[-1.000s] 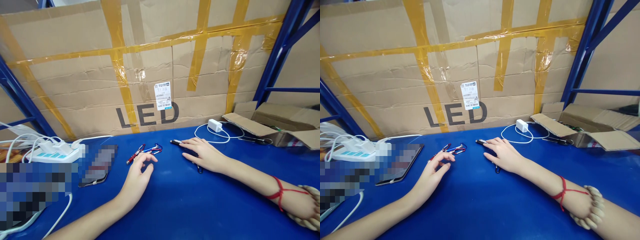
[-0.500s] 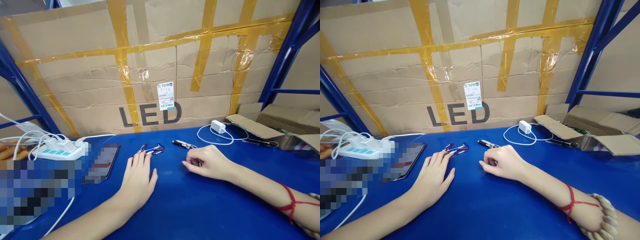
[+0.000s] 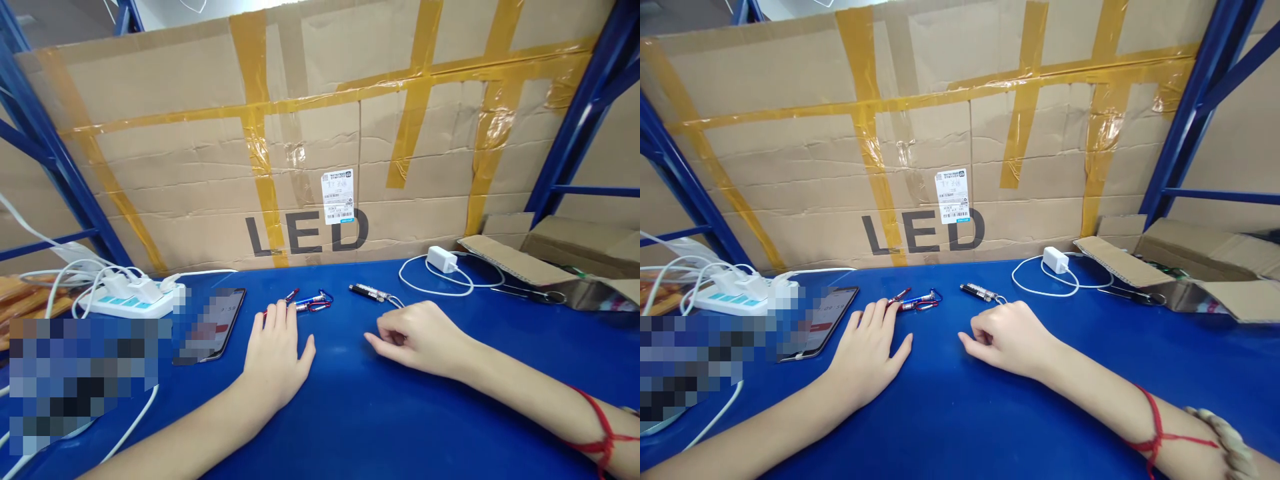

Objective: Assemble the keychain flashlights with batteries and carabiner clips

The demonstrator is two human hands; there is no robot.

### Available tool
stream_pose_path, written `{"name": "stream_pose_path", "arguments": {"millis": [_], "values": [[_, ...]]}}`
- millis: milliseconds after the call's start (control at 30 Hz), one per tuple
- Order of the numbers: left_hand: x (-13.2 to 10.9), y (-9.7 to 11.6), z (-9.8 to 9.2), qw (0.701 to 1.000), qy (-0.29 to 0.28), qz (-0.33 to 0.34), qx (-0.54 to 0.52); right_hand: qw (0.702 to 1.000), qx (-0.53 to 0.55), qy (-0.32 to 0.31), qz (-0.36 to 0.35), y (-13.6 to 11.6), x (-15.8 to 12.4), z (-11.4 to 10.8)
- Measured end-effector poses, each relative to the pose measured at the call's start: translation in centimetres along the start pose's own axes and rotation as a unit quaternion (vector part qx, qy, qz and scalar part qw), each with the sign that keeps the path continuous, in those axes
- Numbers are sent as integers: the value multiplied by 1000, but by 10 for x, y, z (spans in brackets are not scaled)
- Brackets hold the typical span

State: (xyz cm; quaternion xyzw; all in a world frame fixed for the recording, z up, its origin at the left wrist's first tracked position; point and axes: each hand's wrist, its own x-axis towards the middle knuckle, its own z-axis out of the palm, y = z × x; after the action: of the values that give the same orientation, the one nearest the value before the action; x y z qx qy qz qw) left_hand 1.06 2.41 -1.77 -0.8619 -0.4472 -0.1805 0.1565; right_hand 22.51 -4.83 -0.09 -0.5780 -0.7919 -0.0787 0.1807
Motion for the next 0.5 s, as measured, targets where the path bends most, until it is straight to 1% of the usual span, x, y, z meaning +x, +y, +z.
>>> {"name": "stream_pose_path", "arguments": {"millis": [133, 233, 300, 400, 500], "values": [[1, -2, 2, 999, -39, 1, -13, 997, -46, -57, 36, 5, 2, 3], [1, -3, 3, 998, -61, -8, -32, 993, -67, -66, 66, 10, 4, 4], [1, -4, 3, 997, -63, -19, -39, 993, -60, -53, 88, 14, 5, 4], [2, -5, 2, 996, -74, -19, -49, 993, -18, -18, 117, 19, 6, 3], [5, -6, -1, 995, -85, -5, -49, 986, 89, 33, 138, 25, 7, 3]]}}
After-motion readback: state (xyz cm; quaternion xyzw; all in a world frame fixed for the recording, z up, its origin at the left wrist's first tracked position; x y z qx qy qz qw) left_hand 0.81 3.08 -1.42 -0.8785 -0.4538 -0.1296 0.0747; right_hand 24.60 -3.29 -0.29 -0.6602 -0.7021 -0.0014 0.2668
